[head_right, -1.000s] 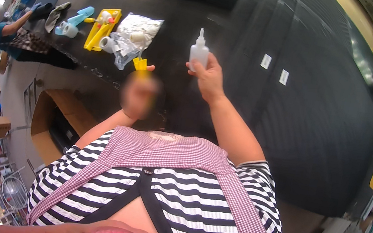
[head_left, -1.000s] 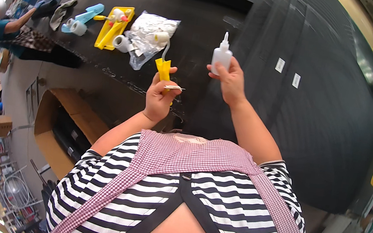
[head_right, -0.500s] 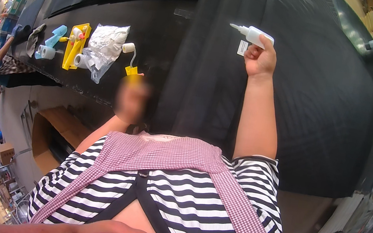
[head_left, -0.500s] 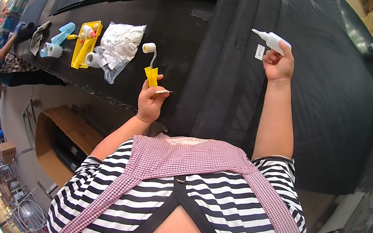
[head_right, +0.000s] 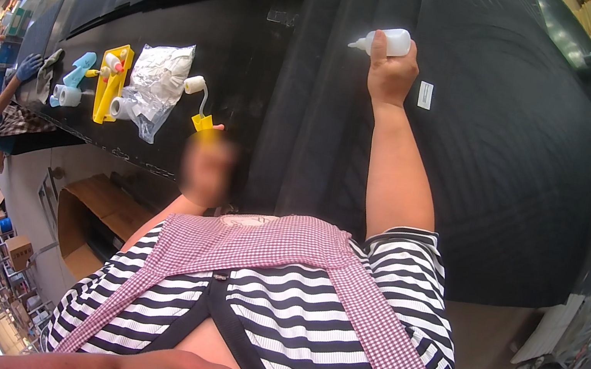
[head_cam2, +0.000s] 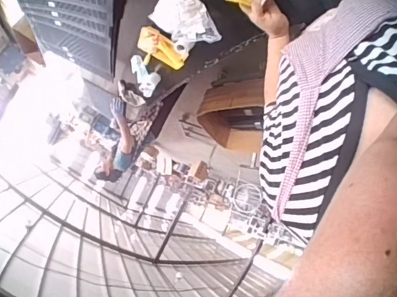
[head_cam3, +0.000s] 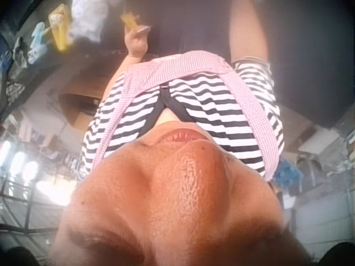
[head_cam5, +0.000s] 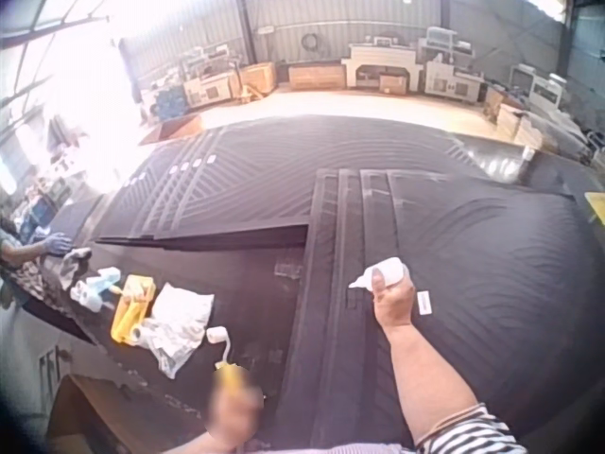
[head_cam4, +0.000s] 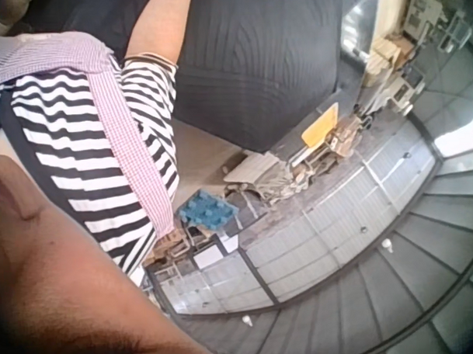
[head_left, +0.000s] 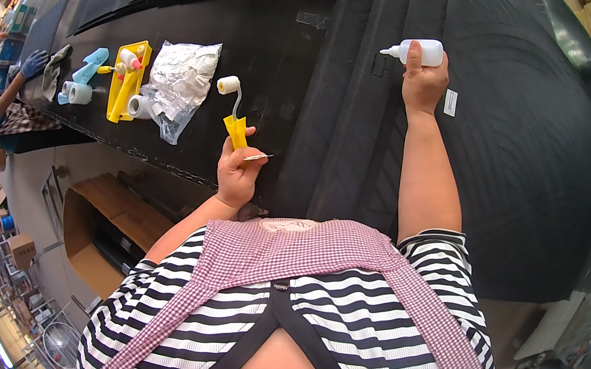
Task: The person applies adhesive from a bottle to a large black textured surface, then presses small white rectangular labels onto the adhesive spots using a small hand roller.
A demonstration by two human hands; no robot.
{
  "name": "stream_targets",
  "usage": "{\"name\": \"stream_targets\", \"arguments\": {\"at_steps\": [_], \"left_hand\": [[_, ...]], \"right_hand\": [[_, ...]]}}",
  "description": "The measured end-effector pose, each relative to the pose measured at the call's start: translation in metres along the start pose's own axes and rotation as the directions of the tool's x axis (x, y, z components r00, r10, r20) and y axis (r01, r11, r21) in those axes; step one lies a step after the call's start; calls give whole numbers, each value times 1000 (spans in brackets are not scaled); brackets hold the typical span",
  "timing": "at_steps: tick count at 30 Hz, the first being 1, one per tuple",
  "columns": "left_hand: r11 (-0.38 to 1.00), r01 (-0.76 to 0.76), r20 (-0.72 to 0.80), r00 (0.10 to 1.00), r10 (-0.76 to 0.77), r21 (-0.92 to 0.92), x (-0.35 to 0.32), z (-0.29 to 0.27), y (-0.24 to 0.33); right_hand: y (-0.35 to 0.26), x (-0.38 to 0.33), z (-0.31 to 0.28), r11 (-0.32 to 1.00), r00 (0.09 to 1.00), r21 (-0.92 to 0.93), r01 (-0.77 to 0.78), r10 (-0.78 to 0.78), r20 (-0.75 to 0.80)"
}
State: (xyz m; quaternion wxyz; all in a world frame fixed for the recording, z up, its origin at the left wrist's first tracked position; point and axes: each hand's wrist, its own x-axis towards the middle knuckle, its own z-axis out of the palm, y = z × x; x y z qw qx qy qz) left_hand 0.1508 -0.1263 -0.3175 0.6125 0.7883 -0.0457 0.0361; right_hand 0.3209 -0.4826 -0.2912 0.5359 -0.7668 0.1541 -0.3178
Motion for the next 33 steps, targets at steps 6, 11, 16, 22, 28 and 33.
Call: {"name": "stream_targets", "arguments": {"at_steps": [6, 11, 16, 22, 28, 33], "left_hand": [[1000, 22, -11, 1000, -23, -21, -1, 1, 3], [988, -103, 6, 995, 103, 112, 4, 2, 22], [964, -186, 20, 982, 186, 188, 6, 3, 29], [965, -181, 13, 983, 182, 190, 6, 4, 31], [956, -203, 27, 979, 202, 211, 6, 4, 30], [952, -214, 31, 977, 213, 219, 8, 4, 32]], "right_hand": [[5, 0, 2, 999, 1000, -35, -10, 10, 3], [4, -1, 1, 998, 1000, -55, 16, -15, 21], [-2, -2, -1, 995, 998, -84, 59, -59, -2], [-1, -2, -2, 998, 999, -51, 43, -43, -1], [-1, -4, 1, 996, 997, -51, 71, -70, 29], [0, -4, -2, 990, 995, -101, 95, -94, 14]]}}
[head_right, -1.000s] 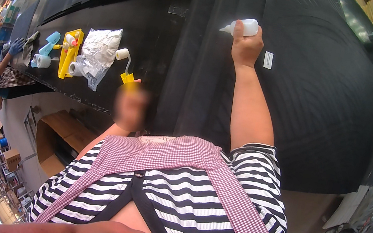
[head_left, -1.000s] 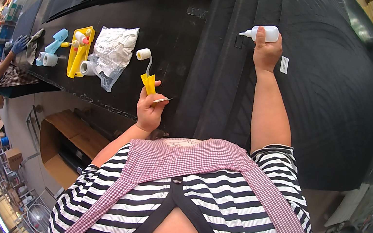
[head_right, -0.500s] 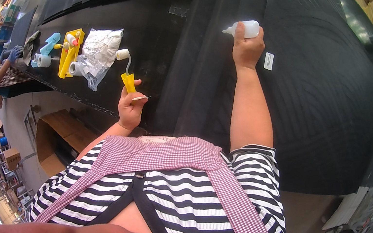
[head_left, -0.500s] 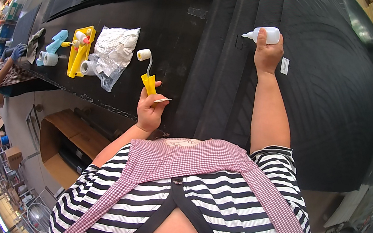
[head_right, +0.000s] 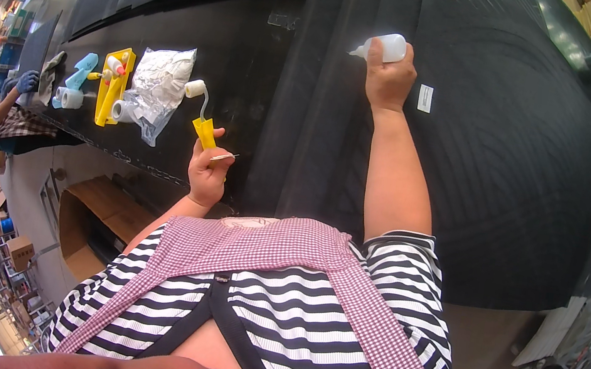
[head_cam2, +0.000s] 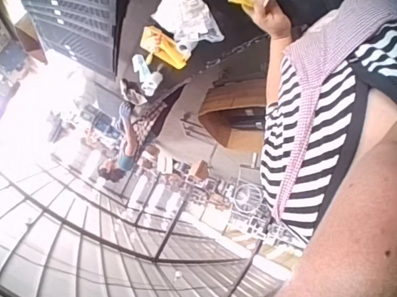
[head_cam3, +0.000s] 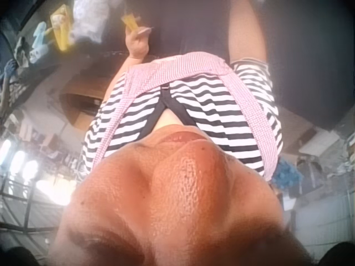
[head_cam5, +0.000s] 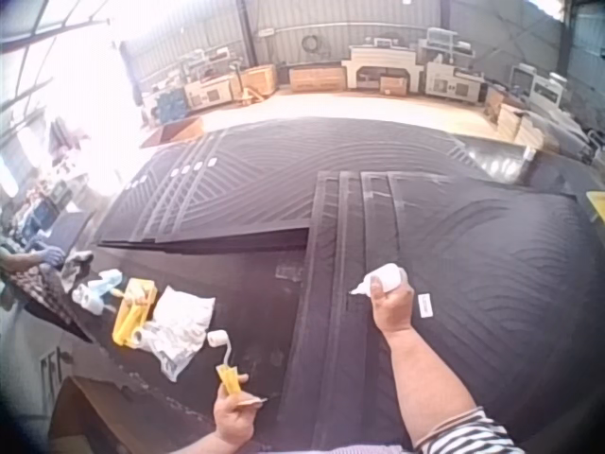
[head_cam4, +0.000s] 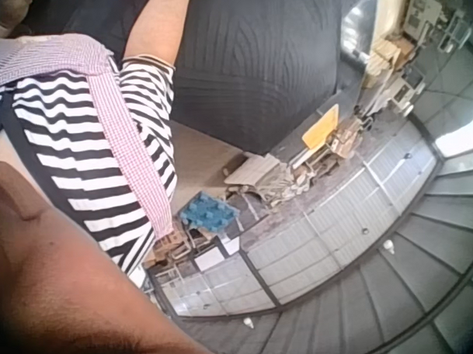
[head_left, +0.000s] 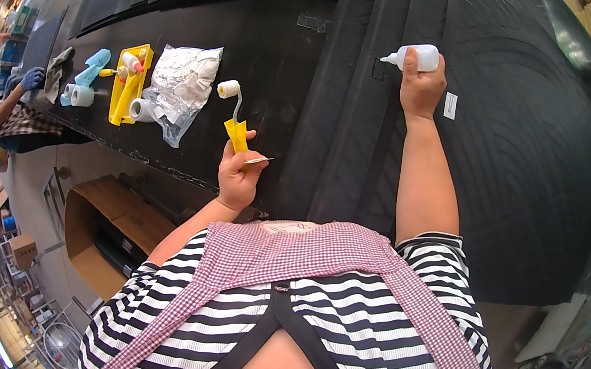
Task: The person applies adhesive from a bottle to a large black textured surface, then presses small white rectangular labels onto the adhesive spots using a small hand roller.
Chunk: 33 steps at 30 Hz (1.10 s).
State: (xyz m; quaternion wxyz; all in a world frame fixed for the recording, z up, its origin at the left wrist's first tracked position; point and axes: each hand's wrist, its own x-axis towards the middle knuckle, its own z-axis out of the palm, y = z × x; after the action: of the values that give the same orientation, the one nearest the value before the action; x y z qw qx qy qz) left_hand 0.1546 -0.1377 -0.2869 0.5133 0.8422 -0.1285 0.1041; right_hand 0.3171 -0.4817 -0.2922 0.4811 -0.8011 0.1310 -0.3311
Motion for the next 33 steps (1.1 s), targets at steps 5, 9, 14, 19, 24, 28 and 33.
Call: {"name": "stream_targets", "arguments": {"at_steps": [5, 9, 14, 19, 24, 28, 33], "left_hand": [[1000, 22, -13, 1000, -22, -14, 0, 1, 0], [999, 35, -13, 999, -35, -19, -1, 1, 0], [1000, 19, -13, 1000, -19, -14, -1, 1, 1], [999, 41, -20, 999, -41, -33, -1, 1, 0], [1000, 19, -10, 1000, -19, -15, -1, 0, -2], [999, 27, -16, 999, -28, -23, 0, 0, 1], [999, -18, 35, 999, 16, 35, -1, -4, -3]], "right_hand": [[0, 1, -1, 1000, 1000, 24, 6, -6, -27], [-9, 0, -5, 996, 999, 85, -16, 20, -40], [0, -1, -2, 997, 999, 65, -49, 47, 23], [-5, -4, -6, 997, 996, 69, -44, 39, 74], [-5, -1, -5, 997, 1000, 71, -28, 27, 15], [-4, -3, -7, 999, 999, 42, -6, 3, 49], [-9, -7, -14, 998, 997, 45, -45, 43, 57]]}}
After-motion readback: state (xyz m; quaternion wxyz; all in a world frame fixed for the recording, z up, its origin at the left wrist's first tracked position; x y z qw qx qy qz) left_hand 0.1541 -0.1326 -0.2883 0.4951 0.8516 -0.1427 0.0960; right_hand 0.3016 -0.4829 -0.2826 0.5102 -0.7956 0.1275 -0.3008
